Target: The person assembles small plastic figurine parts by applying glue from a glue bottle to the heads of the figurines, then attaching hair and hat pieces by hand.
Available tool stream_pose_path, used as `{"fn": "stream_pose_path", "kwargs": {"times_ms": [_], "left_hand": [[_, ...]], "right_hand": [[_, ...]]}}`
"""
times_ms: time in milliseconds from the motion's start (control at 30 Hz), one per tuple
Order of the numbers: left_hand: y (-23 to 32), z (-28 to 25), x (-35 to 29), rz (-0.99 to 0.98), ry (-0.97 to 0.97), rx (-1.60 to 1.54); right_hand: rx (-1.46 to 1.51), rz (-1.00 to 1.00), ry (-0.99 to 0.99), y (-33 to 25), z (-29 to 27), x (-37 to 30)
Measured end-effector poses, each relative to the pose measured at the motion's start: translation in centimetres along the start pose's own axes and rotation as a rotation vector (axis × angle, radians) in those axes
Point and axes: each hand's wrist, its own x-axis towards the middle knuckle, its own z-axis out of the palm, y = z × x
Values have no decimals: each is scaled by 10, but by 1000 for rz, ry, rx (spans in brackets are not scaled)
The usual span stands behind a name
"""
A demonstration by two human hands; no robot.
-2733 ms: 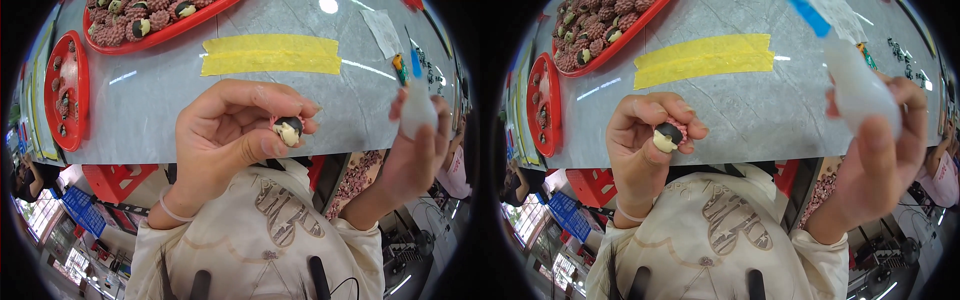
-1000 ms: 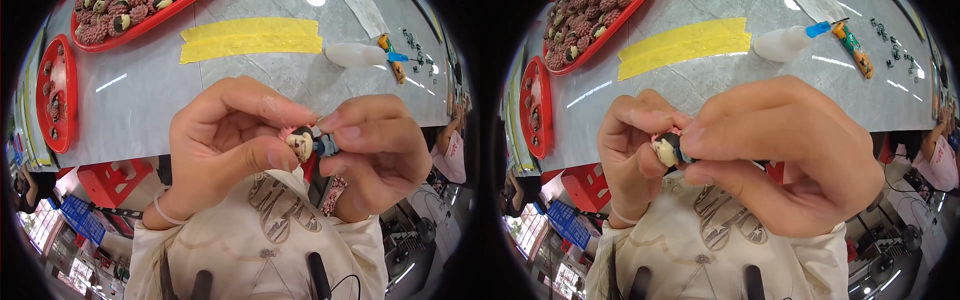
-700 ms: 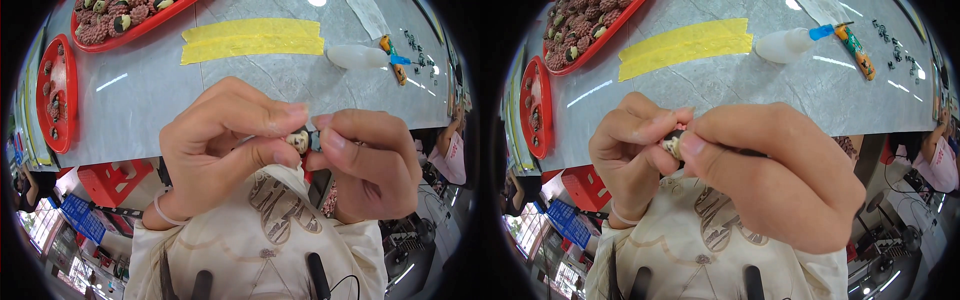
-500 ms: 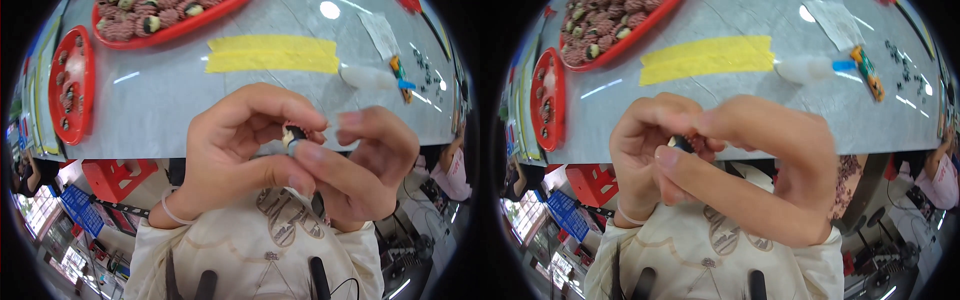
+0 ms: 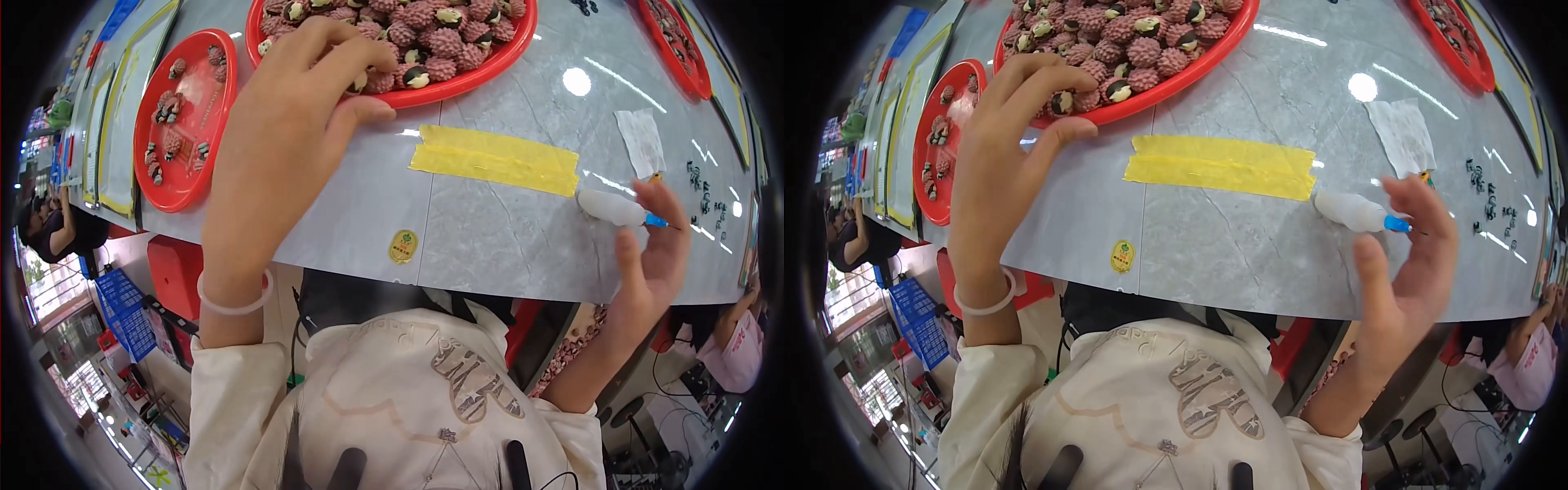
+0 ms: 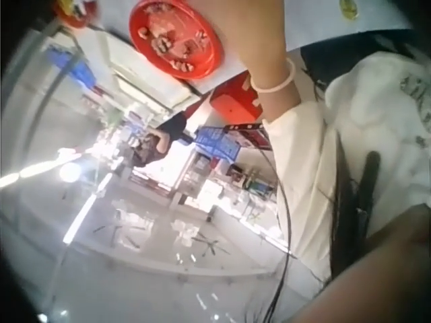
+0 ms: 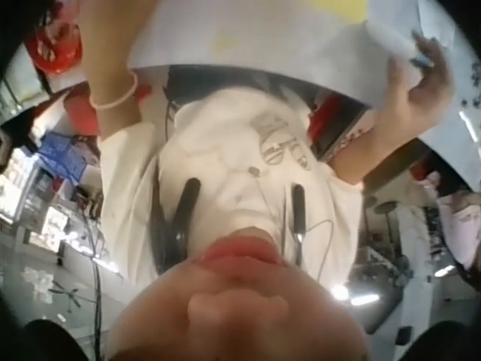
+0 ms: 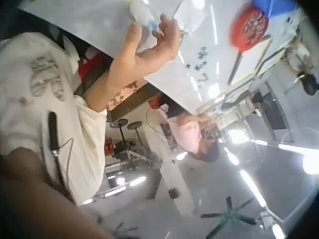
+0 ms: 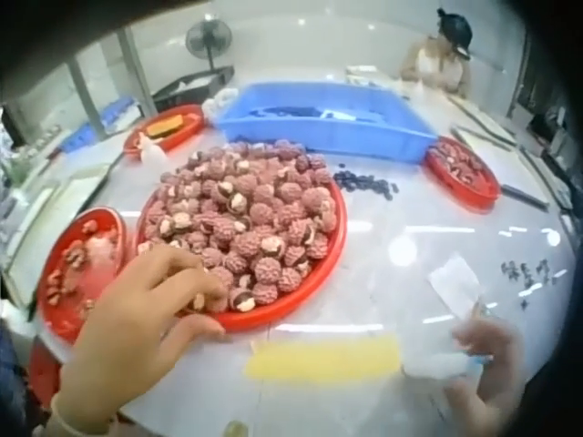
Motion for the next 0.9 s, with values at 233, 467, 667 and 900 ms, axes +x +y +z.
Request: {"fn": "stream_pose_path", "kwargs": {"times_ms": [233,467,667,900], "left_hand": [[-15,-6,-11,-31,75,-250],[33,28,-41,-283,77,-1525],[73,48,-48,-628,-49,-1783],[79,59,-54,-526,-57,-1764]], "right_hand": [[98,102,-27,7,7,-3],[595,280,-72,-5,-14,-4],[428,118,-208,-13,-22,-4],[295,123,-307,-24,-17,1]]}}
